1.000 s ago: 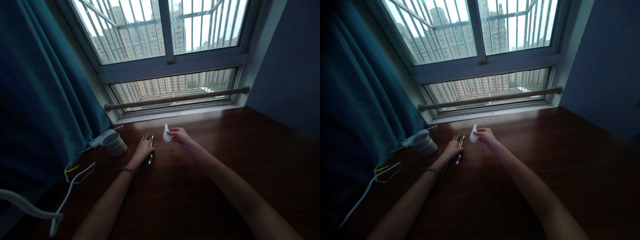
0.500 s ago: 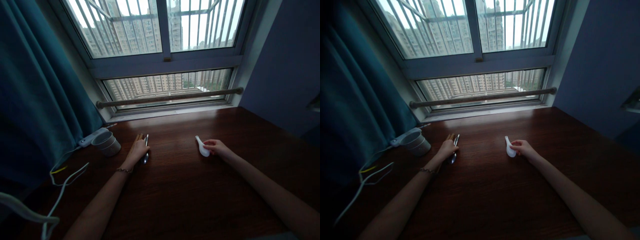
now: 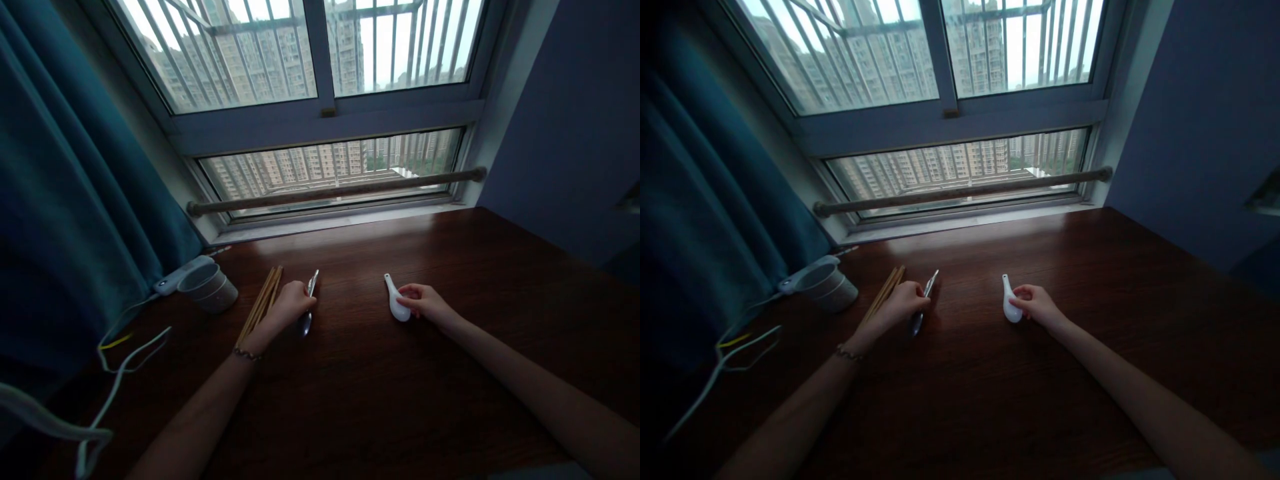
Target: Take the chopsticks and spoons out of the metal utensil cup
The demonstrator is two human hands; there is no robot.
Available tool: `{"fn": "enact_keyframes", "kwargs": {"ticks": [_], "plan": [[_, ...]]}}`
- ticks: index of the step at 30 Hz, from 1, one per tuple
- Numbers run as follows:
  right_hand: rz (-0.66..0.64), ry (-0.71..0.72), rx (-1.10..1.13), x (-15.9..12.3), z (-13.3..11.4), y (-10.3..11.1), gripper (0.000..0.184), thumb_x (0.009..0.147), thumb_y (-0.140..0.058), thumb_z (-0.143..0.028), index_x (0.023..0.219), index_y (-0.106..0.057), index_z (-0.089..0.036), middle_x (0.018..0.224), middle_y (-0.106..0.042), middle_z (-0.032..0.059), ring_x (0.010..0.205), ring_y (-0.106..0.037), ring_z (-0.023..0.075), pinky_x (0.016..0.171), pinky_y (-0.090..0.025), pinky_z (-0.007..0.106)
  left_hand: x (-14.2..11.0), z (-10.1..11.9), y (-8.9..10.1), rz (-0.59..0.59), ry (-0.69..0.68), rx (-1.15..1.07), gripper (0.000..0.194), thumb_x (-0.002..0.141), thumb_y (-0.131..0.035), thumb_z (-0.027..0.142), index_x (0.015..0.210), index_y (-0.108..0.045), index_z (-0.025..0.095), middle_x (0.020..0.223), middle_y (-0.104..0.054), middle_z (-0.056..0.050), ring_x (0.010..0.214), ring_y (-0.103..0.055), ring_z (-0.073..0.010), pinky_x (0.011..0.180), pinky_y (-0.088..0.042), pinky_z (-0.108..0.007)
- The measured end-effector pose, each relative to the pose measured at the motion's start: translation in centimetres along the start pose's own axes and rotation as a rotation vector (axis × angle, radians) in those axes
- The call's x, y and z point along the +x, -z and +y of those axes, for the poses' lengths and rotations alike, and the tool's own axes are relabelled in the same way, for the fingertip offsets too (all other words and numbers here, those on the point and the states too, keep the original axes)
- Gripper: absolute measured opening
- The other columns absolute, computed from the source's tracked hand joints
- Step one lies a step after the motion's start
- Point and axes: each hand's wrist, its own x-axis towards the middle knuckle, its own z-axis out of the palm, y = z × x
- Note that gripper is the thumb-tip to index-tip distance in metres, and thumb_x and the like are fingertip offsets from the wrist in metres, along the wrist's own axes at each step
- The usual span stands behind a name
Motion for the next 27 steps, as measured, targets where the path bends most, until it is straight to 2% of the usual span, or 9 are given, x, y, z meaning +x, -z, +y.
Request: {"fn": "enact_keyframes", "kwargs": {"ticks": [6, 11, 15, 18, 22, 27], "plan": [[-0.009, -0.003, -0.025, -0.2, -0.2, -0.2, 0.032, 0.076, -0.058, -0.024, 0.101, -0.05, -0.006, 0.061, -0.052, -0.0005, 0.044, -0.041, 0.0033, 0.037, -0.03, 0.013, -0.1, 5.8, -0.9, -0.001, -0.119, -0.048, 0.015, 0.065, -0.055, 0.022, 0.07, -0.062, 0.009, 0.067, -0.06, -0.006, 0.06, -0.054, -0.0109, 0.05, -0.033, -0.021], [0.002, 0.01, -0.027, -0.4, -0.1, -0.6, 0.033, 0.073, -0.06, -0.023, 0.101, -0.05, -0.007, 0.067, -0.054, 0.0008, 0.046, -0.043, 0.0034, 0.039, -0.031, 0.014, 0.7, 11.4, -1.7, -0.005, -0.15, -0.027, 0.017, 0.071, -0.057, 0.022, 0.079, -0.06, 0.006, 0.076, -0.061, -0.008, 0.067, -0.055, -0.0116, 0.059, -0.042, -0.023], [-0.007, 0.016, 0.0, -0.3, 0.1, -0.6, 0.032, 0.072, -0.061, -0.021, 0.098, -0.051, -0.006, 0.072, -0.056, 0.0028, 0.05, -0.046, 0.0042, 0.044, -0.034, 0.015, 0.6, 14.7, -2.4, -0.027, -0.136, -0.025, 0.019, 0.077, -0.055, 0.022, 0.088, -0.059, 0.006, 0.085, -0.06, -0.009, 0.077, -0.057, -0.0135, 0.068, -0.047, -0.027], [-0.016, 0.031, -0.018, 0.2, 0.8, -0.4, 0.033, 0.071, -0.062, -0.024, 0.098, -0.052, -0.007, 0.075, -0.058, 0.0043, 0.055, -0.05, 0.0065, 0.048, -0.037, 0.016, 0.4, 16.0, -2.9, -0.051, -0.133, -0.032, 0.023, 0.079, -0.055, 0.024, 0.092, -0.058, 0.006, 0.089, -0.06, -0.01, 0.081, -0.058, -0.0145, 0.072, -0.048, -0.028], [-0.002, 0.094, -0.078, 1.1, 2.1, -0.2, 0.035, 0.069, -0.063, -0.027, 0.097, -0.055, -0.008, 0.087, -0.06, 0.0075, 0.068, -0.056, 0.0106, 0.058, -0.043, 0.018, 0.3, 16.6, -3.6, -0.078, -0.142, -0.04, 0.022, 0.082, -0.053, 0.026, 0.092, -0.058, 0.007, 0.091, -0.06, -0.009, 0.085, -0.058, -0.0149, 0.075, -0.048, -0.031], [0.013, 0.137, -0.198, 1.3, 2.6, -0.1, 0.035, 0.072, -0.06, -0.033, 0.098, -0.057, -0.01, 0.085, -0.061, 0.0069, 0.067, -0.056, 0.011, 0.057, -0.041, 0.018, 0.2, 16.6, -4.0, -0.127, -0.146, -0.059, 0.021, 0.081, -0.055, 0.027, 0.089, -0.058, 0.008, 0.089, -0.06, -0.008, 0.084, -0.058, -0.0149, 0.076, -0.048, -0.032]]}}
